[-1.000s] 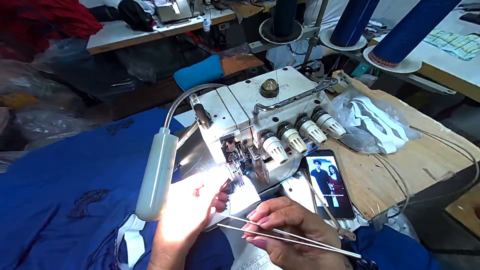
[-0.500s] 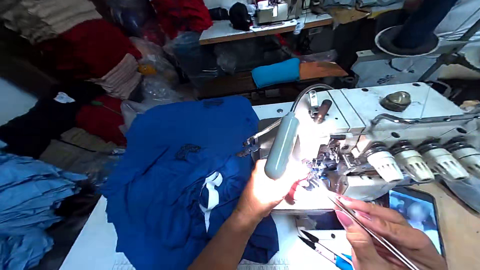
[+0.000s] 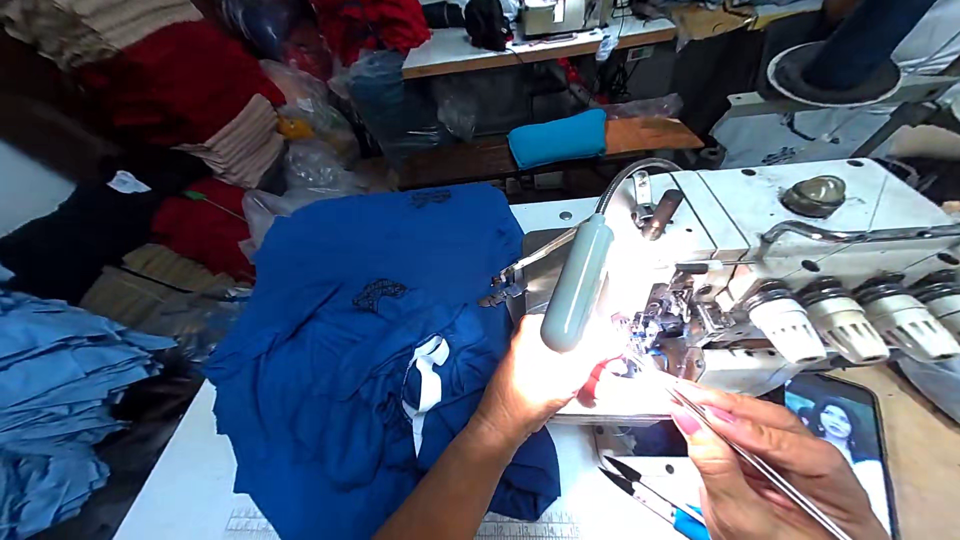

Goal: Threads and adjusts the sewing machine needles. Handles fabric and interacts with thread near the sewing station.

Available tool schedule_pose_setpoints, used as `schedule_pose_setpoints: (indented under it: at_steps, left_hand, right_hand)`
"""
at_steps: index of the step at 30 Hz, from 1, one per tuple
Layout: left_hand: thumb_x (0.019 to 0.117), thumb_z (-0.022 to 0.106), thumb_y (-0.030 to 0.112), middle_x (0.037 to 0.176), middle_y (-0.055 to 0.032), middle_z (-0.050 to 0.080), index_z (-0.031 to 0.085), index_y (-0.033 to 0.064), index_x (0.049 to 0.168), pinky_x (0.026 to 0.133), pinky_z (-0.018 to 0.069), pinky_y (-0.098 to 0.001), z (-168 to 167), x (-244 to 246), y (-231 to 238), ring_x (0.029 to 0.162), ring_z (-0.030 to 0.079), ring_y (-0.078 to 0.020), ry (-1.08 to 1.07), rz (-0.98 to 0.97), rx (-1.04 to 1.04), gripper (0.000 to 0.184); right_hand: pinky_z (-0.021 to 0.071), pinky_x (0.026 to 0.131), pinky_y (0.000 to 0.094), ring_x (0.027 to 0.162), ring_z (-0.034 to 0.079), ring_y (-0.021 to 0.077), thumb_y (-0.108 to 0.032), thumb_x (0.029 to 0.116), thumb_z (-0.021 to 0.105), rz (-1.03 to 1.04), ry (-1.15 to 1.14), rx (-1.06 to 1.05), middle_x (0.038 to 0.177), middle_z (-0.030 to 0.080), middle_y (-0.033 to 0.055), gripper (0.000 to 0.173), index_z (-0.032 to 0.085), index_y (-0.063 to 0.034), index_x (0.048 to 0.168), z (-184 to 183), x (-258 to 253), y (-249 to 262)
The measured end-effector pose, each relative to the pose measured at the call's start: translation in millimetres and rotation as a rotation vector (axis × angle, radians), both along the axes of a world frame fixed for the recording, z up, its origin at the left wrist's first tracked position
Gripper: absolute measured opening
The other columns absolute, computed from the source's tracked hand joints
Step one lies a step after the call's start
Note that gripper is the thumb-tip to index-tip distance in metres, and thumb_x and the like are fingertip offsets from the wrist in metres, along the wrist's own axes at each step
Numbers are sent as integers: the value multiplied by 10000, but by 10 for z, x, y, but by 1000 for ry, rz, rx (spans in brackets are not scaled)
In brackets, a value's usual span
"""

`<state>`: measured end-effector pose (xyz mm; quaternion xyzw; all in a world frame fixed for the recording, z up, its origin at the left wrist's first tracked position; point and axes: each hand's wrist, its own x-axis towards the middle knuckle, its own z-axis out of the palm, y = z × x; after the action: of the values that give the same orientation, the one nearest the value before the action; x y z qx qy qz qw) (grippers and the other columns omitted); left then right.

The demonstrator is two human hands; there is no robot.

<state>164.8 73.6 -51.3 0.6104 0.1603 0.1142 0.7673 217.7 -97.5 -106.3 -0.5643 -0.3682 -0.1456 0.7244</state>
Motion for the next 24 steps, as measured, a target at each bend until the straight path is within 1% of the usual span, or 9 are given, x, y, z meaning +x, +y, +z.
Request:
schedule_pose_setpoints:
  at_steps: [8, 10, 12, 14, 16, 17, 19, 21, 24]
  left_hand:
    - [971, 650, 83, 639, -64, 634, 677, 15, 868, 510, 526, -218, 9, 2, -6, 519, 603, -91, 36, -13, 3, 126]
    - [983, 657, 100, 658, -70, 650, 691, 6, 899, 518, 530, -211, 14, -16, -8, 535, 614, -88, 43, -15, 34, 130]
    - [978, 672, 115, 692, -55, 664, 709, 28, 940, 536, 527, -220, 8, -65, -27, 566, 617, -92, -4, 73, 140, 102]
    - [969, 669, 117, 752, -4, 675, 710, 85, 1013, 535, 542, -219, 0, -110, -52, 592, 627, -74, -113, 276, 389, 69]
    - [977, 646, 79, 879, -9, 695, 698, 63, 1128, 587, 566, -201, 23, -88, 11, 668, 647, -56, -243, 400, 617, 160]
    - [982, 634, 59, 926, -32, 693, 678, 35, 1168, 603, 568, -194, 32, -45, 58, 690, 650, -56, -283, 407, 669, 193]
    - [978, 639, 54, 926, -51, 691, 660, 6, 1188, 575, 570, -191, 5, 106, 118, 662, 650, -58, -288, 370, 614, 216]
    - [977, 659, 82, 859, -54, 701, 658, 24, 1173, 532, 570, -230, -110, 260, 169, 604, 651, -86, -210, 254, 523, 204]
    - [931, 726, 135, 800, -29, 685, 709, 83, 998, 577, 563, -257, -297, 351, 219, 631, 645, -93, -51, 111, 564, 86]
  right_hand:
    - [630, 838, 241, 1011, 731, 107, -109, 932, 724, -2, 19, 36, 1078, 751, -55, 154, 755, -218, 1037, -13, 15, 24]
    - [628, 830, 237, 997, 732, 104, -115, 931, 729, -1, 44, 59, 1065, 755, -54, 147, 762, -218, 1030, 0, 16, 33]
    - [635, 826, 256, 989, 735, 120, -95, 920, 736, 22, 74, 87, 1057, 751, -40, 158, 763, -211, 1025, 19, 25, 28]
    - [638, 830, 265, 992, 732, 121, -74, 916, 728, 35, 89, 76, 1048, 744, -43, 174, 757, -212, 1018, 48, 33, 2]
    - [636, 826, 251, 991, 727, 101, -70, 918, 718, 8, 70, 23, 1046, 736, -59, 166, 739, -213, 1001, 81, 23, -11]
    - [628, 818, 230, 982, 719, 78, -76, 920, 710, -30, 46, -21, 1040, 729, -73, 153, 729, -212, 987, 96, 15, -5]
    - [599, 784, 174, 949, 690, 28, -111, 923, 674, -142, -31, -126, 1010, 701, -85, 90, 687, -198, 941, 111, 3, 16]
    - [573, 791, 149, 953, 664, 7, -148, 944, 634, -230, -112, -203, 984, 669, -65, 44, 628, -167, 904, 106, -9, 60]
    - [547, 821, 133, 980, 635, -7, -153, 951, 595, -301, -193, -249, 990, 634, -45, 52, 577, -144, 903, 77, 3, 133]
